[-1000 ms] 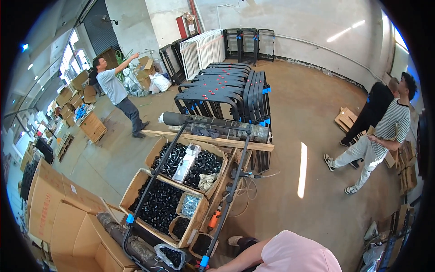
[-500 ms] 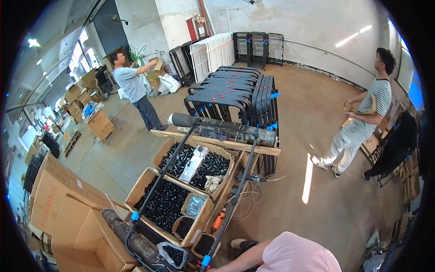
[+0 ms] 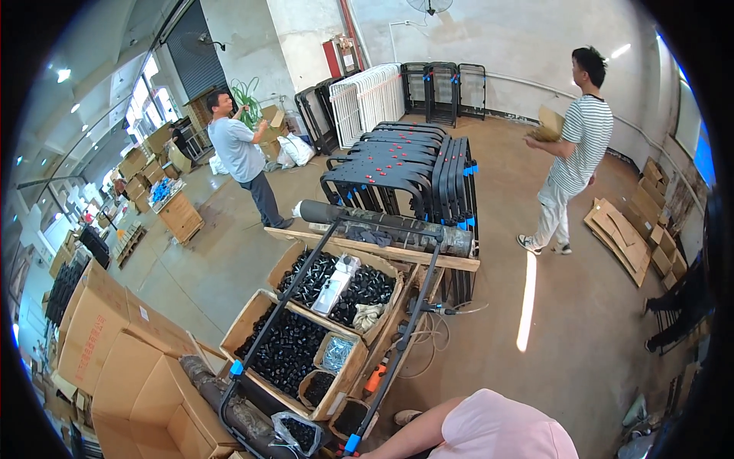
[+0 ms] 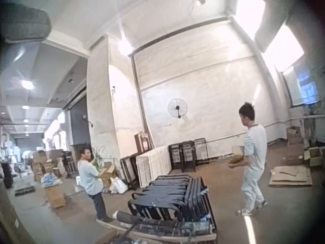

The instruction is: Assemble plastic appliance housings using an electric screwdriver.

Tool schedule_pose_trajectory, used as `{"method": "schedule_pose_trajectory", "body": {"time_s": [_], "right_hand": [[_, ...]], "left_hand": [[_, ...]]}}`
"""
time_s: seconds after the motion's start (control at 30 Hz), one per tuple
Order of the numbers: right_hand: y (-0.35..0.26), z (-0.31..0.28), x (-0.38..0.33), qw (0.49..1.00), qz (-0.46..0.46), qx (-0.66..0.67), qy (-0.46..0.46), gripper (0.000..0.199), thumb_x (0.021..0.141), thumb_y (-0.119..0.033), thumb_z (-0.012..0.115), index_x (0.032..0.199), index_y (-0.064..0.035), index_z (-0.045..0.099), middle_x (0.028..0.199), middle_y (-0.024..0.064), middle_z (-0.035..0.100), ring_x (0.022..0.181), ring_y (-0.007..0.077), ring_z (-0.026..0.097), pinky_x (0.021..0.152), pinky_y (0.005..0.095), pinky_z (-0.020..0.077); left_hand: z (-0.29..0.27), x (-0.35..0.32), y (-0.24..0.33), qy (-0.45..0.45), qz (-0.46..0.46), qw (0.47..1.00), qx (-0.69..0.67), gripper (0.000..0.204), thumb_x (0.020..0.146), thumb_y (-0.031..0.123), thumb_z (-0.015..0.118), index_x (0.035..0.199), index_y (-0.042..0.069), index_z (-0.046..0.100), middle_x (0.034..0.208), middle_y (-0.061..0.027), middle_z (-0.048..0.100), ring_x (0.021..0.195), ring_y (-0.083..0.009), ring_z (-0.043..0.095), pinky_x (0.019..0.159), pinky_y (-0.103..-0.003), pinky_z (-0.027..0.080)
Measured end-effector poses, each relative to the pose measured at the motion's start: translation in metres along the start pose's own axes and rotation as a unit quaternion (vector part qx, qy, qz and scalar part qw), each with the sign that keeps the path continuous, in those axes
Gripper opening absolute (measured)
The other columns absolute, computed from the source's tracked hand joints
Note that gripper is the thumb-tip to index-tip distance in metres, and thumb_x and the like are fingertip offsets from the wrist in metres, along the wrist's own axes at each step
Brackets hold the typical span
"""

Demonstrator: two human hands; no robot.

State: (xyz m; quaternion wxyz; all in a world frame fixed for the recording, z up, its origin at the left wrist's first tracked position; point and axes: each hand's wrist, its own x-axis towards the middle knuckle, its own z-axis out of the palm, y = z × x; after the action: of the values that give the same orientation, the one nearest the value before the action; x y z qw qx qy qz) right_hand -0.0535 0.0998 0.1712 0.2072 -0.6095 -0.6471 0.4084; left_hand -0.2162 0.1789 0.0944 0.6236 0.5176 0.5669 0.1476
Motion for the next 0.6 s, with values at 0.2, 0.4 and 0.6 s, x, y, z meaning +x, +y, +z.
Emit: {"method": "schedule_pose_trajectory", "body": {"time_s": [0.2,0.4,0.6], "right_hand": [[0.023,0.016,0.036,0.956,-0.232,-0.177,-0.043,0.024,0.094,-0.029,0.068,0.095,-0.0076,0.079,0.094,0.0122,0.076,0.083,0.0328,0.072,0.068,0.0467,0.0564],[0.02,0.05,0.065,0.901,-0.338,-0.265,-0.06,0.028,0.088,-0.042,0.07,0.099,-0.0169,0.074,0.091,0.0063,0.071,0.084,0.0295,0.07,0.064,0.0479,0.0562],[0.049,0.058,0.078,0.88,-0.419,-0.221,-0.025,0.024,0.09,-0.042,0.068,0.096,-0.0192,0.07,0.092,0.005,0.068,0.089,0.0295,0.068,0.066,0.0491,0.0547]], "left_hand": [[-0.003,0.001,0.006,-0.013,0.051,0.998,0.023,0.044,0.101,0.037,0.065,0.13,0.003,0.061,0.123,-0.019,0.067,0.107,-0.0353,0.064,0.091,-0.045,0.054],[-0.012,-0.003,0.003,0.003,0.096,0.995,0.029,0.042,0.102,0.035,0.064,0.129,0.003,0.061,0.121,-0.0183,0.067,0.105,-0.0341,0.065,0.089,-0.044,0.054],[0.0,0.007,0.013,-0.017,0.145,0.988,0.055,0.04,0.102,0.034,0.064,0.127,0.003,0.062,0.118,-0.0176,0.068,0.103,-0.0328,0.065,0.088,-0.043,0.054]]}}
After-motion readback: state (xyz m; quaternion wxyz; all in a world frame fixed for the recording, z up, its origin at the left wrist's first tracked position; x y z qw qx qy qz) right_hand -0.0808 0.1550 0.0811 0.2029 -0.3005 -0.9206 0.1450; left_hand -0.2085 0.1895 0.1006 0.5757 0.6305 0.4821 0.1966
